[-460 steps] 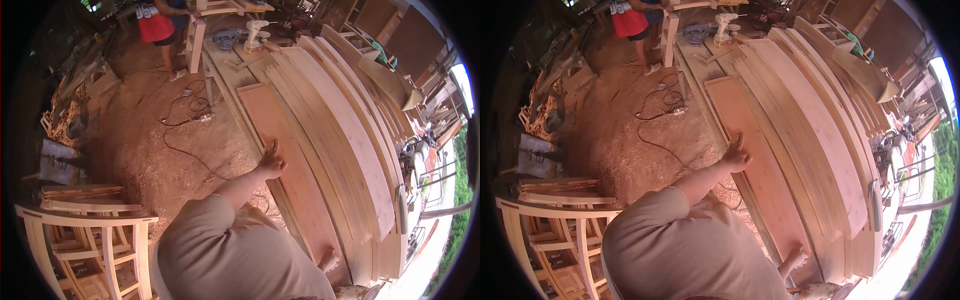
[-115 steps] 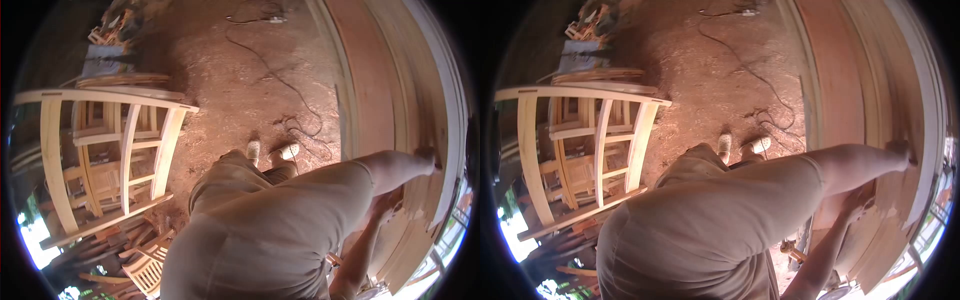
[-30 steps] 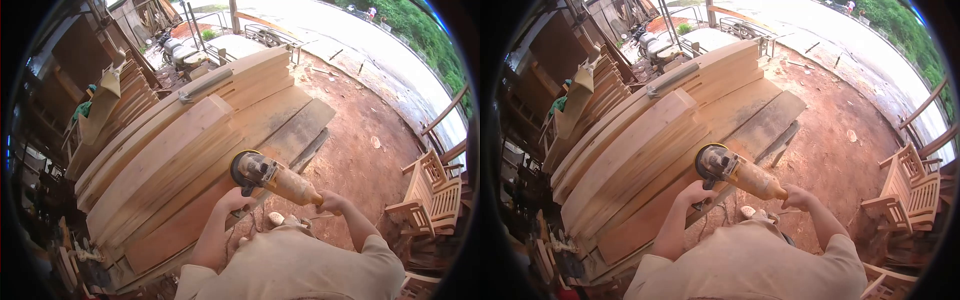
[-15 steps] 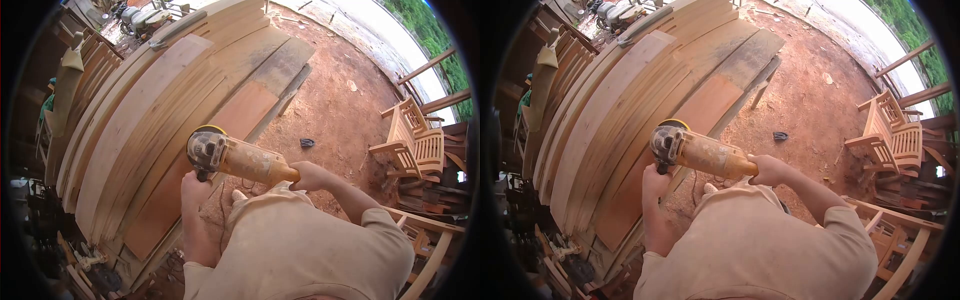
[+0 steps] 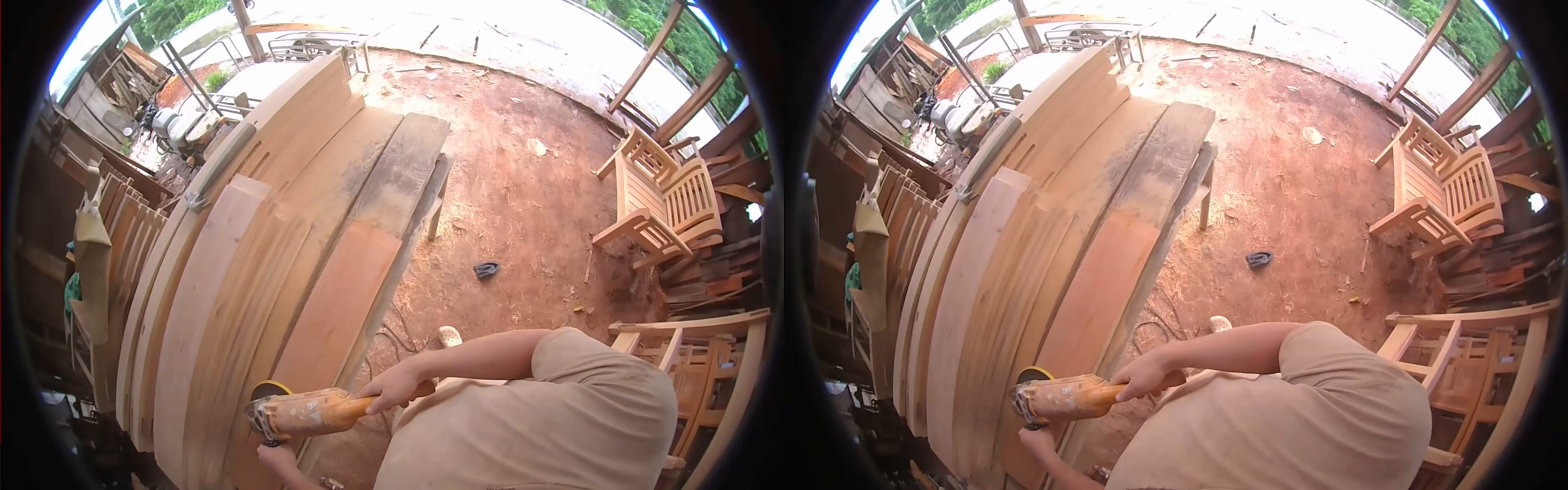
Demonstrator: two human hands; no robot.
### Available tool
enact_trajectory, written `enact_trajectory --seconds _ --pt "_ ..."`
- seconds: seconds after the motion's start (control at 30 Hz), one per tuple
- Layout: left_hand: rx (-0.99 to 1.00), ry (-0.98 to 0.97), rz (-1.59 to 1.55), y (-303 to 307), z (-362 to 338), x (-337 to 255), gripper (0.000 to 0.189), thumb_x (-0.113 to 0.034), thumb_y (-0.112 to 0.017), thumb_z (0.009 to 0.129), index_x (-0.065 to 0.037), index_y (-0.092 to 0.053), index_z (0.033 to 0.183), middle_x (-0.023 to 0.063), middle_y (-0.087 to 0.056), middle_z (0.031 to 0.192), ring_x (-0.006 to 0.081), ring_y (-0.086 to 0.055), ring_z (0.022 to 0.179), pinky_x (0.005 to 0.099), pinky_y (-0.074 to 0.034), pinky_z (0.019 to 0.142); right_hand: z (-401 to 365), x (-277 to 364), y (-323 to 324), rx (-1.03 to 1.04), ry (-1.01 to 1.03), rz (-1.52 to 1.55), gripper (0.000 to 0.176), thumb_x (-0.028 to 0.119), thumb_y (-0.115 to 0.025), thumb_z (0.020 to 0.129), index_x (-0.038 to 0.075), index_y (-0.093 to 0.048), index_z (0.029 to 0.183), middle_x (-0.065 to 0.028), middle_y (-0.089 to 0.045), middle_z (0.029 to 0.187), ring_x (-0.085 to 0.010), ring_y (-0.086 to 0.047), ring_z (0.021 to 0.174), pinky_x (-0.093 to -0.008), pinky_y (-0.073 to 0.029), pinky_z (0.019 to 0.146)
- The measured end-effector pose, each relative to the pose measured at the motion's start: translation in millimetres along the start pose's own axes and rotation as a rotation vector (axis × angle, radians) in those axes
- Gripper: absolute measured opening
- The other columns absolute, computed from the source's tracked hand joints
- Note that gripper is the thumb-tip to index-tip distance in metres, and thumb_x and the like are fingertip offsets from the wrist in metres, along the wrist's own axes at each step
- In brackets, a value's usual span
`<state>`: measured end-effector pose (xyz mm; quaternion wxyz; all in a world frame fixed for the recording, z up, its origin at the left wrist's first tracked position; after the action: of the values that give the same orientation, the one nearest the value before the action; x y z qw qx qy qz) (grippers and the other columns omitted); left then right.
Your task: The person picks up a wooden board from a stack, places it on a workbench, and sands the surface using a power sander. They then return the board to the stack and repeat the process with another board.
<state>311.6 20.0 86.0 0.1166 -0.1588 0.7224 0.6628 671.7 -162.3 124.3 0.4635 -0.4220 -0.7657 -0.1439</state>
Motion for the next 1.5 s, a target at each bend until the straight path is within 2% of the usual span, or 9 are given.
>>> enact_trajectory --seconds 0.2,0.27,0.33,0.53,0.8,1.03,1.13,1.33,1.5 --pt "0.106 -0.048 0.106 -1.3 -4.6 -34.4 0.028 -0.019 -0.084 0.069 0.002 -0.075 0.083 0.0258 -0.071 0.078 0.0431 -0.071 0.079 0.0503 -0.052 0.071 -15.3 -32.9 11.9 0.037 0.169 0.065 0.059 0.042 -0.053 0.104 0.007 -0.041 0.150 -0.0149 -0.061 0.121 -0.0240 -0.065 0.102 -0.0410 -0.053 0.087" --pt "0.182 -0.140 0.179 -11.1 -0.9 -63.3 0.028 -0.019 -0.083 0.071 0.004 -0.075 0.086 0.0277 -0.070 0.081 0.0431 -0.071 0.081 0.0499 -0.052 0.072 -15.2 -55.4 10.2 -0.105 0.348 -0.018 0.061 0.043 -0.054 0.104 0.004 -0.042 0.149 -0.0176 -0.062 0.126 -0.0279 -0.063 0.112 -0.0432 -0.050 0.096" --pt "0.236 -0.159 0.136 -20.5 3.4 -83.7 0.025 -0.015 -0.077 0.076 0.006 -0.072 0.088 0.0295 -0.069 0.086 0.0473 -0.068 0.088 0.0510 -0.051 0.076 -41.1 -59.3 10.1 -0.199 0.146 0.007 0.062 0.045 -0.054 0.104 0.004 -0.043 0.148 -0.0194 -0.062 0.127 -0.0317 -0.060 0.119 -0.0440 -0.046 0.102" --pt "0.342 -0.218 0.255 -54.8 4.8 -219.1 0.023 -0.019 -0.072 0.081 0.001 -0.074 0.093 0.0282 -0.072 0.097 0.0459 -0.069 0.098 0.0508 -0.054 0.085 -118.8 -79.5 14.2 -0.392 0.016 0.053 0.060 0.050 -0.054 0.103 0.005 -0.047 0.142 -0.0186 -0.064 0.113 -0.0327 -0.063 0.110 -0.0447 -0.047 0.096" --pt "0.437 -0.480 0.319 -102.3 -5.8 -365.2 0.027 -0.022 -0.070 0.085 -0.001 -0.073 0.101 0.0250 -0.073 0.105 0.0419 -0.069 0.105 0.0494 -0.056 0.091 -182.6 -100.1 12.0 -0.673 -0.048 0.460 0.058 0.040 -0.057 0.102 0.005 -0.045 0.146 -0.0081 -0.063 0.101 -0.0128 -0.064 0.085 -0.0313 -0.053 0.071" --pt "0.379 -0.706 0.336 -135.3 2.5 -426.8 0.025 -0.024 -0.072 0.087 -0.004 -0.075 0.100 0.0222 -0.075 0.106 0.0402 -0.071 0.104 0.0480 -0.057 0.091 -174.4 -130.7 14.3 -0.888 0.061 0.389 0.057 0.044 -0.058 0.103 0.004 -0.049 0.143 -0.0125 -0.061 0.116 -0.0232 -0.061 0.101 -0.0377 -0.052 0.088" --pt "0.357 -0.764 0.357 -134.1 -2.6 -435.9 0.026 -0.025 -0.069 0.089 -0.004 -0.075 0.102 0.0205 -0.075 0.109 0.0385 -0.072 0.103 0.0478 -0.057 0.090 -169.4 -118.8 5.7 -0.891 0.050 0.421 0.056 0.044 -0.056 0.103 0.006 -0.048 0.144 -0.0098 -0.059 0.114 -0.0199 -0.062 0.095 -0.0365 -0.053 0.083" --pt "-0.036 -0.846 0.424 -160.9 9.2 -394.7 0.017 -0.020 -0.060 0.095 -0.012 -0.074 0.100 0.0099 -0.076 0.103 0.0290 -0.075 0.097 0.0427 -0.060 0.083 -139.6 -104.7 -25.0 -0.923 0.078 0.518 0.056 0.044 -0.054 0.103 0.009 -0.044 0.146 -0.0037 -0.056 0.106 -0.0134 -0.058 0.082 -0.0331 -0.053 0.070" --pt "0.137 -0.760 0.454 -109.4 6.6 -328.4 0.018 -0.022 -0.061 0.096 -0.011 -0.073 0.103 0.0096 -0.076 0.107 0.0290 -0.074 0.102 0.0435 -0.059 0.085 -97.9 -83.9 -72.0 -0.849 0.039 0.540 0.055 0.045 -0.053 0.103 0.009 -0.045 0.144 -0.0036 -0.055 0.103 -0.0147 -0.059 0.077 -0.0330 -0.053 0.066"
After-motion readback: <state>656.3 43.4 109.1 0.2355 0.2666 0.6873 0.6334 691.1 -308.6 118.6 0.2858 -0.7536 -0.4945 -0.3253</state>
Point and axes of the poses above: each hand's wrist, its own z-axis towards the middle knuckle, its own y-axis out of the back of the hand, x = y × z, the point moved 1 cm from there along z, towards the middle knuckle
